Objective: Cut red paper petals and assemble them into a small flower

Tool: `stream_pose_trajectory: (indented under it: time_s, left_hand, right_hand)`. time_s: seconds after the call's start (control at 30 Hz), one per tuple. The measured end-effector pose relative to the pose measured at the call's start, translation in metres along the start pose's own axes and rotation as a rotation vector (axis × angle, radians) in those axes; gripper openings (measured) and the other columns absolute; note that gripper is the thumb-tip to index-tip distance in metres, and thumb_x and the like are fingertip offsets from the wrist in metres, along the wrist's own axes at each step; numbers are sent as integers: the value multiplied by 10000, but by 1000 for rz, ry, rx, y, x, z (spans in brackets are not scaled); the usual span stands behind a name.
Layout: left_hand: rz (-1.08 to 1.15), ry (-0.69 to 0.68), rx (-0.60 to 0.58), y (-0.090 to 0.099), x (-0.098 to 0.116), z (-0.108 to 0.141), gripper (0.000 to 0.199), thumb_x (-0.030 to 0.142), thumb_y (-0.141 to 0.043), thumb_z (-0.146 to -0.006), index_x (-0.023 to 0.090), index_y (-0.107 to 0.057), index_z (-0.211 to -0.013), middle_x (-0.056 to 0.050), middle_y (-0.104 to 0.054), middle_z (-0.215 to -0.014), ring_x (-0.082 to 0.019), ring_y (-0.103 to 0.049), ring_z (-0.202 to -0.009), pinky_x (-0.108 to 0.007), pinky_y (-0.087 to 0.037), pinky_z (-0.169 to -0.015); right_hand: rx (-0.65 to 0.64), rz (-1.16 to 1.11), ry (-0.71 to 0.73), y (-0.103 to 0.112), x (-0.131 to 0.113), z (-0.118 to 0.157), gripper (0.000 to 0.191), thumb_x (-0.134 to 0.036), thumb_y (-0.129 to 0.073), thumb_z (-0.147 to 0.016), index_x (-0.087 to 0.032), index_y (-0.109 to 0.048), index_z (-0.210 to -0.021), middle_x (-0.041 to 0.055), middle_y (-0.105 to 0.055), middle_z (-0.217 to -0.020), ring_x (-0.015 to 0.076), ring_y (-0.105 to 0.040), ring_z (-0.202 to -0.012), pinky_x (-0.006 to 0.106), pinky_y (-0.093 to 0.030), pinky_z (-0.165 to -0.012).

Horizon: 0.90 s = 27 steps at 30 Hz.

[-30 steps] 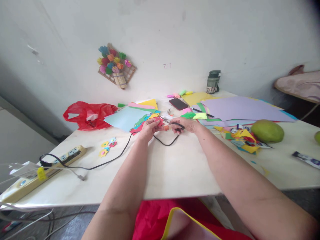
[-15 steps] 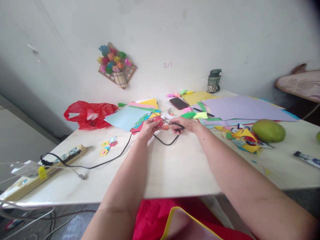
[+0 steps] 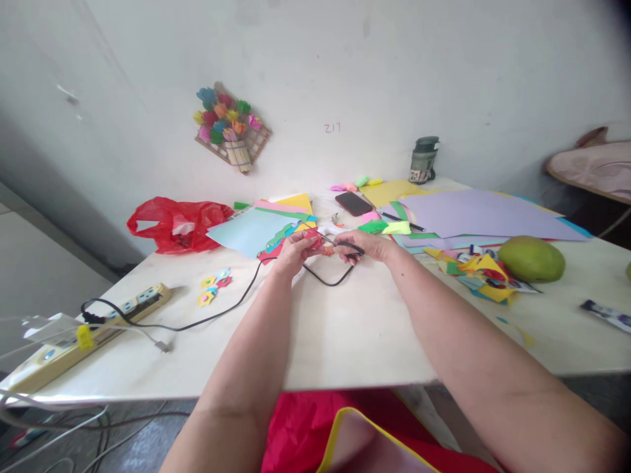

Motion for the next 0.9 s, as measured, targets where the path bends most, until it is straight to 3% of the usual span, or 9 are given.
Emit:
stream_pose_trajectory:
  time_s: [0.9]
  left_hand:
    - [-7,12,3,-1,0,1,196,223,-764,-624,118,-632,-724,-33,-650,-699,-155,-651,-649,-367,-566,-760]
  right_hand:
    - [-15,-20,1,-1,-1,0,227,-375,-641,-773,-162,-562,-772,-25,-583,-536,73,-482,-405,185,-313,-354]
Point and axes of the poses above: each hand's wrist, its own z-axis away from the middle knuckle, its own y-axis out of the back of the hand, x = y × z, the point moved 2 cm from there along -z, towards the middle knuckle
